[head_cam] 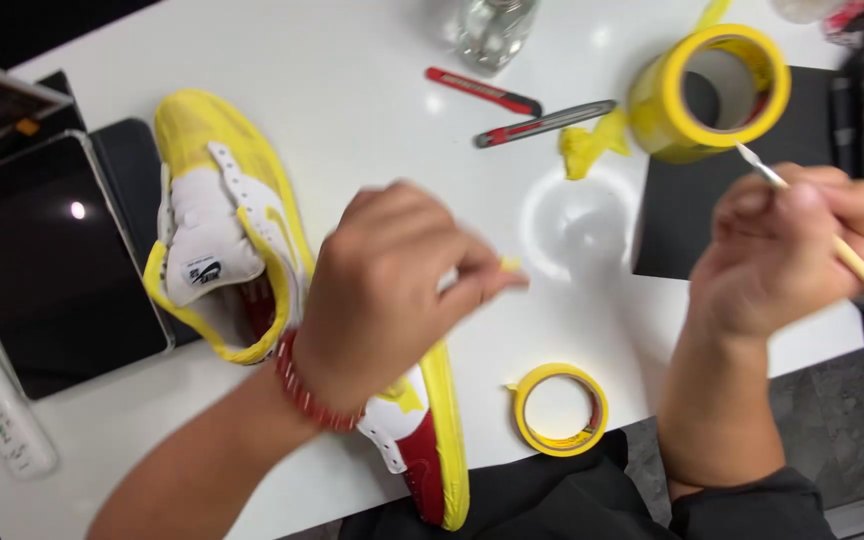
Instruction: Applying a yellow sticker or paint detail to a white and yellow sneaker using a hobby knife for precision.
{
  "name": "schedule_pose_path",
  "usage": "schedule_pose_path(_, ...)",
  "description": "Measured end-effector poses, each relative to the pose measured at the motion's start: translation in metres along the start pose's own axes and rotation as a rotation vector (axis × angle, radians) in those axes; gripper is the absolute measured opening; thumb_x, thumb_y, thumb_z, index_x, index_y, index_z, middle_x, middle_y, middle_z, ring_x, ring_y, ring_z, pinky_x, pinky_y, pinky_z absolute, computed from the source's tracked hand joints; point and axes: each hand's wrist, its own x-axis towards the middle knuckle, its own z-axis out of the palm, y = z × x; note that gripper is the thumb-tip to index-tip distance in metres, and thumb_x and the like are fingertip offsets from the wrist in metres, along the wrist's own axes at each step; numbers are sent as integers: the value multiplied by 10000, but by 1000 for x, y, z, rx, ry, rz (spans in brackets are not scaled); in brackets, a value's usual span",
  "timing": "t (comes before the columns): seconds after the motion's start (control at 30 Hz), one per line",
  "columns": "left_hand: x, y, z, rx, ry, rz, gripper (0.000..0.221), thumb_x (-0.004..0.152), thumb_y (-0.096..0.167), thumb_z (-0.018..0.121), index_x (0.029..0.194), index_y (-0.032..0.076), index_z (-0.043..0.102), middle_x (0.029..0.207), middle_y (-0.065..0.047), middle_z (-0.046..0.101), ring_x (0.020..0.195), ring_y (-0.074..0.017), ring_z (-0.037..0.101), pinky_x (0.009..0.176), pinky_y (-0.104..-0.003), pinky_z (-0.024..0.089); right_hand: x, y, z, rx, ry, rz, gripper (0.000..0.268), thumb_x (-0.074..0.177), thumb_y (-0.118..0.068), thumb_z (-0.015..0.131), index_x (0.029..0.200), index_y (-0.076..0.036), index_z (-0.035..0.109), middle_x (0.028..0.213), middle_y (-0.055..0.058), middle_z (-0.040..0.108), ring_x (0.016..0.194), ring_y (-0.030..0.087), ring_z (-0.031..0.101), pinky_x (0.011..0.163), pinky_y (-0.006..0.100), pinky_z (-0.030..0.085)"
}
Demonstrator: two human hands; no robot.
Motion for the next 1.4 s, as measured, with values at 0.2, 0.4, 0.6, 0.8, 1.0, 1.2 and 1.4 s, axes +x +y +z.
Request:
schedule_pose_path(0.2, 77, -59, 84, -27, -76, 161, 88, 897, 136, 824, 855, 79, 772, 795, -53, 733, 797, -245, 673, 738, -380, 537, 6, 33, 1, 80, 55, 68, 243, 1106, 58, 634, 949, -14, 463, 790, 142, 609, 569, 166, 567, 496, 279, 453)
schedule_pose_path(0.4, 106, -86, 140, -164, -249, -235, 64, 780, 86, 793, 844, 98, 793, 795, -50, 770, 715, -174, 773, 692, -286, 619, 12, 38, 0, -2, 29, 118, 202, 1087, 81, 617, 934, 4, 510, 780, 157, 640, 575, 148, 577, 542, 271, 491)
schedule_pose_path(0.6, 109, -98, 172, -20, -328, -300, 79, 742, 118, 840, 787, 78, 788, 783, -111, 766, 720, -246, 752, 697, -341, 601, 15, 36, -2, -19, 14, 133, 168, 1084, 75, 618, 983, -7, 512, 781, 157, 644, 568, 138, 568, 537, 259, 485)
schedule_pose_path(0.8, 103, -102, 186, 327, -326, -146, 86, 815, 31, 731, 835, 94, 786, 821, -179, 725, 793, -361, 713, 713, -444, 584, 10, 38, -4, -16, -40, 106, 223, 1119, 52, 644, 947, 8, 509, 755, 137, 612, 576, 159, 574, 532, 266, 476)
schedule_pose_path(1.0, 97, -110, 194, 377, 20, 43, 95, 720, 46, 729, 735, 129, 772, 785, -118, 746, 761, -319, 730, 615, -425, 576, 8, 37, -5, -29, -21, 121, 257, 1111, 45, 667, 942, -10, 482, 753, 130, 578, 559, 175, 552, 510, 301, 463)
schedule_pose_path(1.2, 104, -76, 172, 353, -321, -174, 157, 839, 308, 727, 883, 158, 736, 787, -72, 729, 795, -298, 724, 742, -468, 518, 5, 51, -19, 7, -59, 97, 278, 1186, 34, 670, 983, -4, 484, 772, 129, 577, 586, 177, 557, 532, 304, 454)
schedule_pose_path(1.4, 80, -64, 131, 265, -239, 47, 86, 813, 100, 664, 811, 157, 729, 764, -32, 734, 777, -253, 720, 721, -461, 518, 3, 34, 6, 0, 5, 92, 173, 1218, -145, 564, 1144, 9, 539, 784, 144, 660, 580, 158, 585, 505, 240, 436)
